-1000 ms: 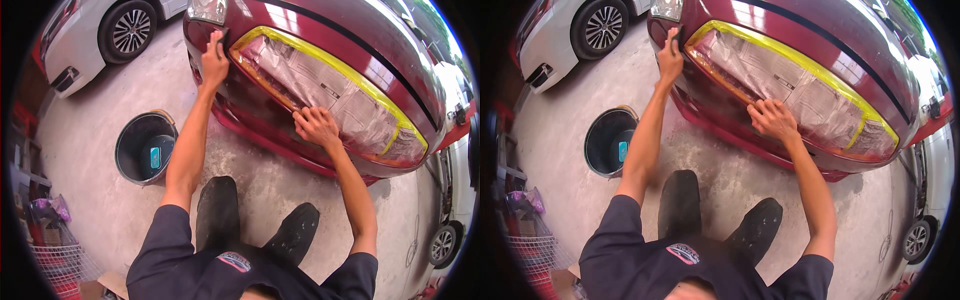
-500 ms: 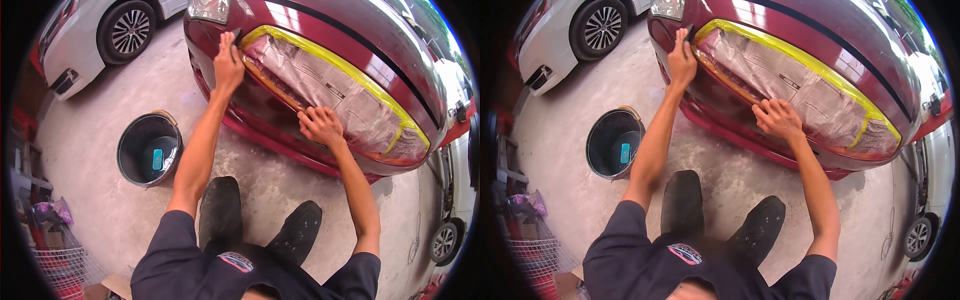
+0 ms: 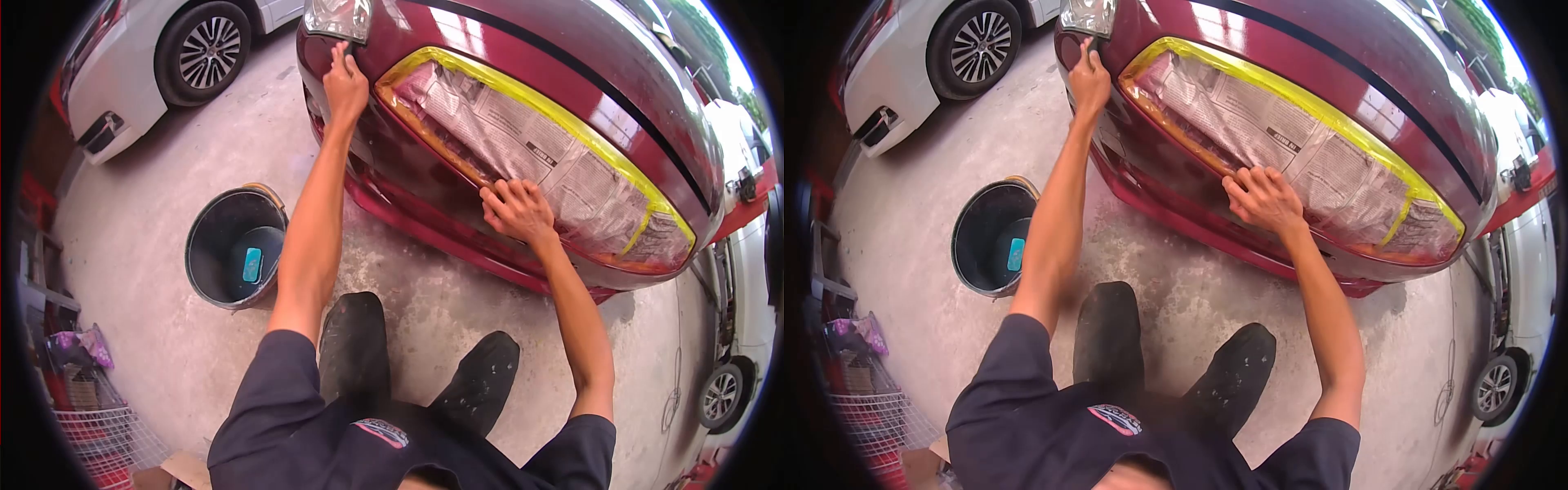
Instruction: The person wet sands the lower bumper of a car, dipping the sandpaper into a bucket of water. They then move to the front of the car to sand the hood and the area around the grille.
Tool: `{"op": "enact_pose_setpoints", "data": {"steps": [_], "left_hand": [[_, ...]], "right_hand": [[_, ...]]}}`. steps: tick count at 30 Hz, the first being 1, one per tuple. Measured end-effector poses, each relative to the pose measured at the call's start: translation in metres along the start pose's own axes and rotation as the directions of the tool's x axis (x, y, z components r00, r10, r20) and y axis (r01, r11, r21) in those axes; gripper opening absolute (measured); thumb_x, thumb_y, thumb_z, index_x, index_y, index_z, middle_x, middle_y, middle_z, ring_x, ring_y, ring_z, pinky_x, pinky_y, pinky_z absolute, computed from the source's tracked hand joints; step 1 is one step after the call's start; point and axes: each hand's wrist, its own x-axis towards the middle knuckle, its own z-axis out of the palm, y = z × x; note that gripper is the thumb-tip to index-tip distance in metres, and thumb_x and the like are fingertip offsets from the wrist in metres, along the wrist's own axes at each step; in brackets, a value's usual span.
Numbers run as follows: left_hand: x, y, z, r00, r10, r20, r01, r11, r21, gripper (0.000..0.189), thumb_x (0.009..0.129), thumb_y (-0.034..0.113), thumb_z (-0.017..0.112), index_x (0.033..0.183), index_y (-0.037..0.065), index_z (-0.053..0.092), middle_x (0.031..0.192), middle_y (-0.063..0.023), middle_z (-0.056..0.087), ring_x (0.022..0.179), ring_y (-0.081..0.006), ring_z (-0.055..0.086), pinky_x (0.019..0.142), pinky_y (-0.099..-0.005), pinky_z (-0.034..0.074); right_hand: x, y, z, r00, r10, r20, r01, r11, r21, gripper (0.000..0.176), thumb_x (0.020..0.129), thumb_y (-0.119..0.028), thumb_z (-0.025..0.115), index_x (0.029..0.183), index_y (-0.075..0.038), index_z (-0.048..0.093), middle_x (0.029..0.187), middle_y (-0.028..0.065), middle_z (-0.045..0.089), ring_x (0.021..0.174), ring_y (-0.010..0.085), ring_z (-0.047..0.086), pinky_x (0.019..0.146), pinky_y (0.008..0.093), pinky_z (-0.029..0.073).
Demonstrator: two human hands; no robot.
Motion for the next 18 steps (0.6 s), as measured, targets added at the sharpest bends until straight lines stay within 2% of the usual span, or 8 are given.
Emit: {"op": "enact_pose_setpoints", "data": {"steps": [3,4,5,7,8,12,17,18], "left_hand": [[-0.055,0.009,0.0,0.959,0.283,-0.025,-0.284,0.958,-0.048,0.042,0.109,0.01,0.048,0.15,0.0,0.055,0.142,-0.0271,0.064,0.14,-0.0428,0.054,0.123,-0.0473,0.041],[-0.05,0.002,-0.003,0.966,0.258,-0.011,-0.257,0.956,-0.142,0.044,0.108,0.007,0.05,0.151,-0.001,0.053,0.144,-0.0266,0.063,0.145,-0.0391,0.05,0.126,-0.0477,0.036],[-0.035,-0.004,-0.002,0.975,0.221,-0.019,-0.222,0.964,-0.148,0.043,0.109,0.007,0.05,0.15,-0.002,0.054,0.143,-0.0268,0.064,0.144,-0.0388,0.051,0.124,-0.0473,0.039],[0.019,-0.015,-0.006,0.997,-0.049,0.057,0.054,0.993,-0.101,0.043,0.108,0.007,0.05,0.15,-0.002,0.054,0.144,-0.0265,0.063,0.145,-0.0376,0.05,0.123,-0.0467,0.041],[0.015,-0.013,-0.002,0.999,-0.034,-0.002,0.034,0.999,-0.038,0.042,0.108,0.008,0.051,0.149,-0.002,0.054,0.142,-0.0269,0.064,0.14,-0.0397,0.056,0.116,-0.0472,0.047],[-0.037,-0.006,0.004,0.943,0.321,-0.085,-0.327,0.944,-0.055,0.041,0.109,0.009,0.049,0.148,0.0,0.056,0.14,-0.0285,0.065,0.128,-0.0436,0.065,0.106,-0.05,0.053],[0.039,-0.038,0.002,0.992,-0.12,-0.026,0.118,0.991,-0.061,0.039,0.111,0.017,0.045,0.138,-0.001,0.065,0.131,-0.028,0.071,0.128,-0.0451,0.064,0.104,-0.048,0.053],[0.036,-0.036,0.002,0.996,-0.091,-0.025,0.089,0.994,-0.069,0.038,0.111,0.015,0.046,0.14,-0.001,0.063,0.132,-0.0279,0.07,0.129,-0.0444,0.064,0.105,-0.0474,0.052]], "right_hand": [[0.008,0.005,-0.002,1.0,-0.002,-0.029,0.002,1.0,0.008,0.036,0.085,-0.041,0.073,0.116,-0.026,0.065,0.103,-0.0053,0.06,0.102,0.0139,0.059,0.102,0.0351,0.039],[0.005,0.002,-0.003,1.0,0.0,-0.025,0.0,1.0,0.021,0.035,0.085,-0.041,0.073,0.116,-0.026,0.065,0.102,-0.0052,0.06,0.101,0.0138,0.06,0.102,0.0351,0.039],[0.001,-0.001,-0.005,1.0,-0.003,-0.005,0.003,1.0,0.019,0.035,0.085,-0.041,0.073,0.115,-0.026,0.065,0.102,-0.0051,0.06,0.101,0.0138,0.06,0.101,0.0351,0.04],[0.003,0.002,-0.002,1.0,-0.006,0.017,0.006,1.0,-0.009,0.033,0.086,-0.041,0.072,0.114,-0.026,0.065,0.101,-0.0049,0.06,0.101,0.0137,0.06,0.101,0.035,0.04],[0.002,0.001,0.0,1.0,0.002,0.006,-0.002,1.0,0.0,0.032,0.086,-0.041,0.072,0.114,-0.025,0.066,0.101,-0.0047,0.06,0.1,0.0135,0.06,0.1,0.035,0.04],[0.007,0.001,-0.001,0.999,0.008,-0.031,-0.007,1.0,0.008,0.028,0.087,-0.039,0.073,0.111,-0.025,0.067,0.099,-0.0046,0.061,0.098,0.0132,0.061,0.098,0.0341,0.041],[0.002,0.001,-0.001,1.0,0.002,0.007,-0.002,1.0,0.01,0.032,0.087,-0.04,0.071,0.115,-0.025,0.065,0.1,-0.0046,0.059,0.1,0.0136,0.06,0.099,0.0346,0.041],[0.003,0.001,-0.001,1.0,0.003,0.007,-0.004,1.0,0.015,0.032,0.087,-0.039,0.072,0.115,-0.025,0.065,0.101,-0.0047,0.06,0.1,0.0138,0.06,0.099,0.0345,0.041]]}}
